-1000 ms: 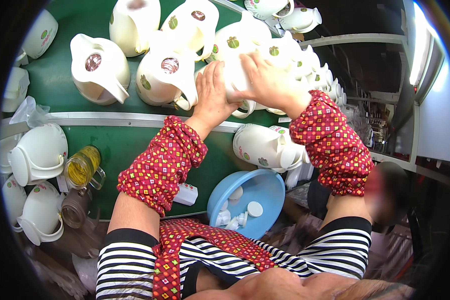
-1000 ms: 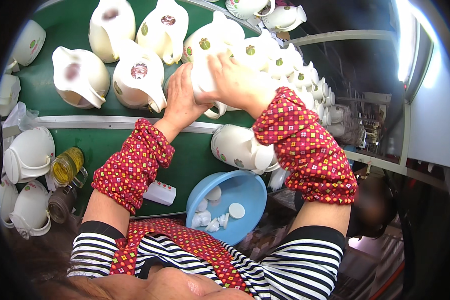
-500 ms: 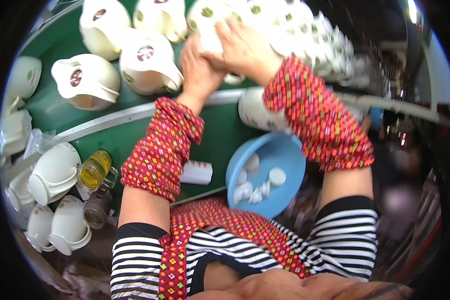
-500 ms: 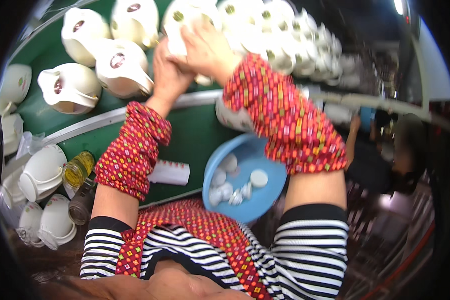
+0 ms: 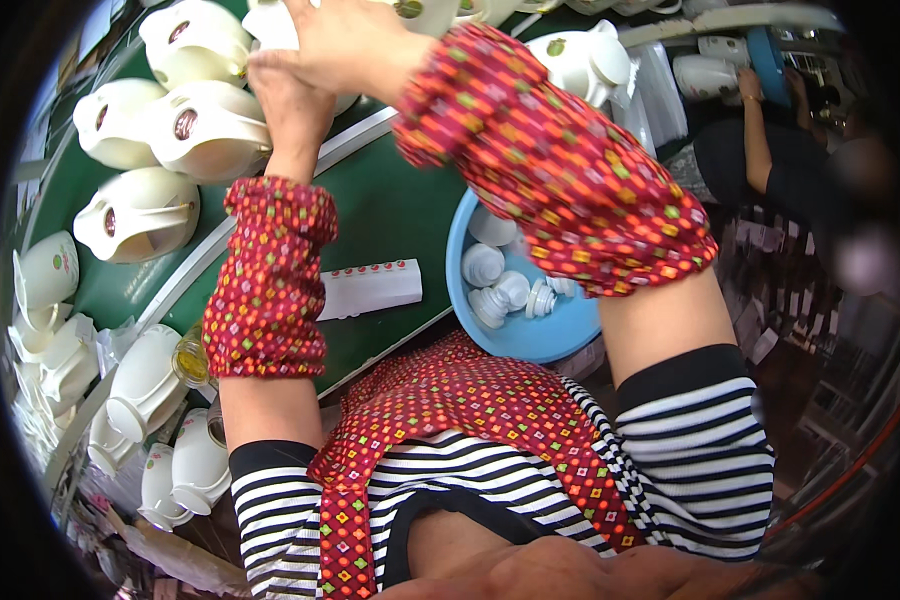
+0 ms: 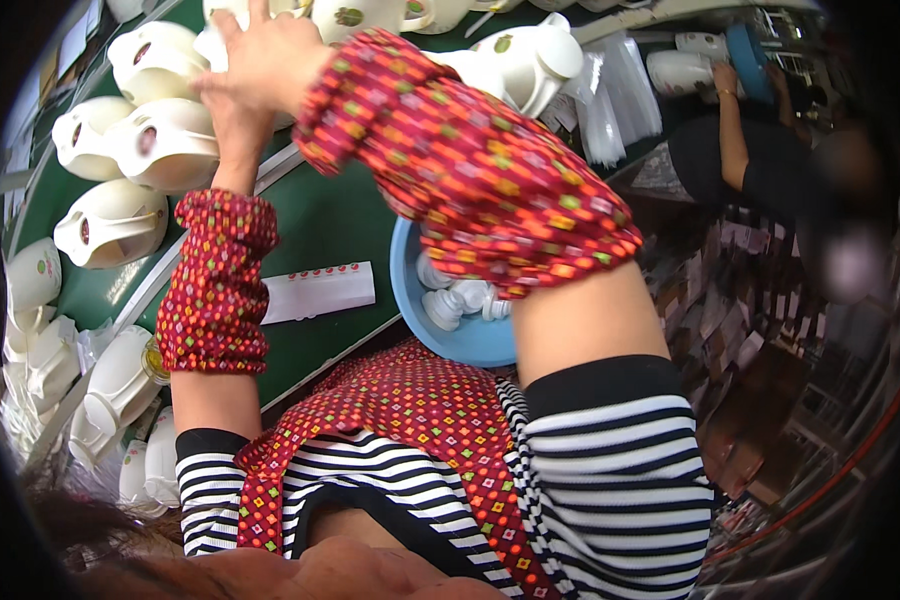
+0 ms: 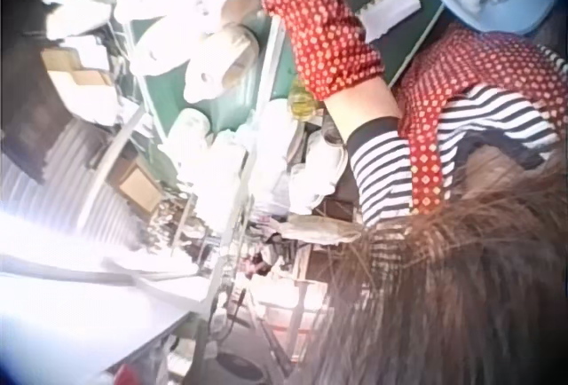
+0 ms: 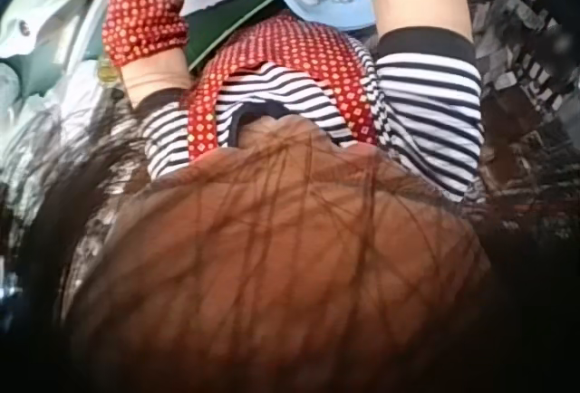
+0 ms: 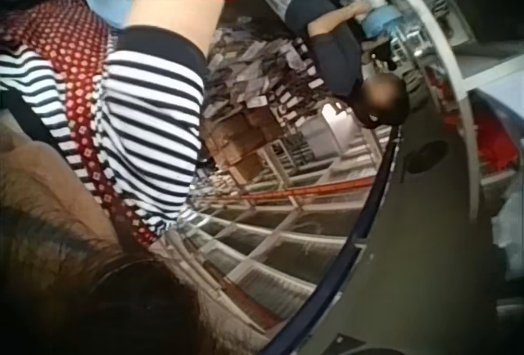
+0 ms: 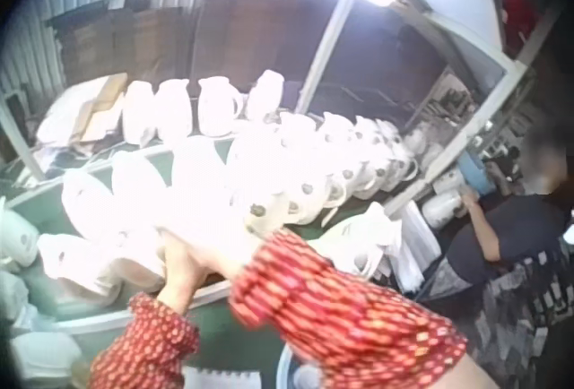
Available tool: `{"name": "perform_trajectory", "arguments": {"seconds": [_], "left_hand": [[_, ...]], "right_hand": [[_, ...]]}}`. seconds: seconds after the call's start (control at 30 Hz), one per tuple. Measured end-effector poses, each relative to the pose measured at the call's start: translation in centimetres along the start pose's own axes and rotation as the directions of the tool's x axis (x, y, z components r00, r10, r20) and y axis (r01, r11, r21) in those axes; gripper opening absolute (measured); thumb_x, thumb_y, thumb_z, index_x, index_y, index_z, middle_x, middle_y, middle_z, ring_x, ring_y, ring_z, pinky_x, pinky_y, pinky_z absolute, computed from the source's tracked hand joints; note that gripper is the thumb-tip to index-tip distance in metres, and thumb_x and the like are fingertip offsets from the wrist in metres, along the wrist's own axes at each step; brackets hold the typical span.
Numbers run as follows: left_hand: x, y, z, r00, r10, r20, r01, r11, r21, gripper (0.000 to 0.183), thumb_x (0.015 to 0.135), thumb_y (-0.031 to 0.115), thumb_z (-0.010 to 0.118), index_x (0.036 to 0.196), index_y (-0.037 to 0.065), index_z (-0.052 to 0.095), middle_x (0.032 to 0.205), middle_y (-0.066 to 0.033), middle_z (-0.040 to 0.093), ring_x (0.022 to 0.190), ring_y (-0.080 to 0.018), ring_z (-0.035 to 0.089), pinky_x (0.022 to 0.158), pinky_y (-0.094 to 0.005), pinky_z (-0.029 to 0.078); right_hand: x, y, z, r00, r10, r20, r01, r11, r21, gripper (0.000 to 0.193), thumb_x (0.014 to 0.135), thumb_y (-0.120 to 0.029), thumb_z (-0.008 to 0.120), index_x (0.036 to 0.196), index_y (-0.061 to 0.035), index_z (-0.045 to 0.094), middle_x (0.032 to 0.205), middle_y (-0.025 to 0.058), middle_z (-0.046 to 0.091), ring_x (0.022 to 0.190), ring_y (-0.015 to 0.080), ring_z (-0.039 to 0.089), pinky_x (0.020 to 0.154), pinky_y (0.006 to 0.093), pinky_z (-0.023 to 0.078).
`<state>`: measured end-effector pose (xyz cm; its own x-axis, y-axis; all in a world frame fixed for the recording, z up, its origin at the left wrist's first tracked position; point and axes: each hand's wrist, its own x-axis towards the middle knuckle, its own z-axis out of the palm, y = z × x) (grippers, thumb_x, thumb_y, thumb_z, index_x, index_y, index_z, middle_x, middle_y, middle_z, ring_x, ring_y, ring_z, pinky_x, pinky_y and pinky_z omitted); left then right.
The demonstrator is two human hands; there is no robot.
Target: The person assembles white ceramic pitchers on a green worktable. They pick up pitcher bodies, attach lids, and affix small stickers to the sides. The person handles the items one at a time, placing finished units back on the table.
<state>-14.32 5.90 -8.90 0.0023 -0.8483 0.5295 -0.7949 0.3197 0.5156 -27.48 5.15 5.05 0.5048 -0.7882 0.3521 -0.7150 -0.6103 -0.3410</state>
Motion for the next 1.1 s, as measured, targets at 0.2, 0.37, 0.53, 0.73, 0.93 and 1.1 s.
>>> {"name": "perform_trajectory", "arguments": {"seconds": [0.2, 0.37, 0.53, 0.73, 0.93, 1.1], "left_hand": [[-8.9, 17.1, -5.2, 0.980, 0.186, 0.073, -0.138, 0.896, -0.422, 0.074, 0.078, 0.010, 0.081, 0.144, 0.000, 0.050, 0.149, -0.0260, 0.044, 0.146, -0.0488, 0.032, 0.122, -0.0575, 0.027], [-15.8, 25.5, -2.7, 0.311, 0.494, 0.812, -0.463, 0.825, -0.324, 0.058, 0.078, 0.019, 0.077, 0.135, 0.016, 0.066, 0.160, -0.0190, 0.038, 0.155, -0.0414, 0.021, 0.124, -0.0650, 0.015], [-18.0, 27.2, 0.9, 0.029, 0.402, 0.915, -0.721, 0.643, -0.259, 0.031, 0.097, 0.030, 0.059, 0.113, 0.014, 0.081, 0.158, -0.0143, 0.041, 0.153, -0.0395, 0.025, 0.119, -0.0727, 0.015], [-19.5, 27.8, 3.5, -0.015, 0.234, 0.972, -0.760, 0.629, -0.163, 0.050, 0.079, 0.046, 0.072, 0.117, 0.014, 0.077, 0.134, -0.0111, 0.059, 0.134, -0.0299, 0.045, 0.107, -0.0624, 0.035], [-20.4, 27.9, 2.6, -0.013, 0.102, 0.995, -0.730, 0.678, -0.079, 0.054, 0.081, 0.051, 0.071, 0.116, 0.010, 0.077, 0.123, -0.0087, 0.068, 0.119, -0.0255, 0.057, 0.096, -0.0504, 0.042], [-21.1, 26.8, 3.3, -0.077, 0.078, 0.994, -0.619, 0.778, -0.109, 0.040, 0.085, 0.045, 0.069, 0.107, 0.014, 0.080, 0.115, -0.0088, 0.074, 0.114, -0.0272, 0.064, 0.092, -0.0440, 0.046]], "right_hand": [[-20.0, 2.1, -12.9, 0.972, 0.231, 0.046, -0.228, 0.972, -0.063, 0.026, 0.093, -0.025, 0.070, 0.113, -0.0084, 0.066, 0.101, 0.0142, 0.069, 0.090, 0.0368, 0.067, 0.079, 0.0454, 0.055], [-40.8, 6.5, -14.0, 0.569, 0.542, 0.618, -0.253, 0.831, -0.496, 0.050, 0.082, -0.012, 0.071, 0.131, -0.0180, 0.063, 0.127, 0.0188, 0.058, 0.116, 0.0476, 0.056, 0.091, 0.0614, 0.048], [-46.6, 6.1, -12.2, 0.475, 0.458, 0.751, -0.072, 0.871, -0.485, 0.062, 0.078, -0.025, 0.080, 0.136, -0.0208, 0.058, 0.147, 0.0210, 0.045, 0.141, 0.0524, 0.038, 0.100, 0.0741, 0.036], [-46.7, 9.7, -12.2, 0.497, 0.363, 0.788, -0.152, 0.931, -0.332, 0.077, 0.064, -0.039, 0.089, 0.132, -0.0184, 0.060, 0.143, 0.0182, 0.049, 0.133, 0.0463, 0.046, 0.097, 0.0682, 0.041], [-47.0, 10.3, -10.2, 0.631, 0.493, 0.599, -0.441, 0.863, -0.246, 0.073, 0.069, -0.046, 0.085, 0.129, -0.0105, 0.063, 0.144, 0.0268, 0.047, 0.117, 0.0524, 0.055, 0.090, 0.0561, 0.055], [-48.1, 8.8, -7.3, 0.630, 0.600, 0.493, -0.564, 0.790, -0.240, 0.066, 0.076, -0.047, 0.082, 0.122, -0.0017, 0.069, 0.150, 0.0403, 0.037, 0.131, 0.0597, 0.042, 0.111, 0.0571, 0.043]]}}
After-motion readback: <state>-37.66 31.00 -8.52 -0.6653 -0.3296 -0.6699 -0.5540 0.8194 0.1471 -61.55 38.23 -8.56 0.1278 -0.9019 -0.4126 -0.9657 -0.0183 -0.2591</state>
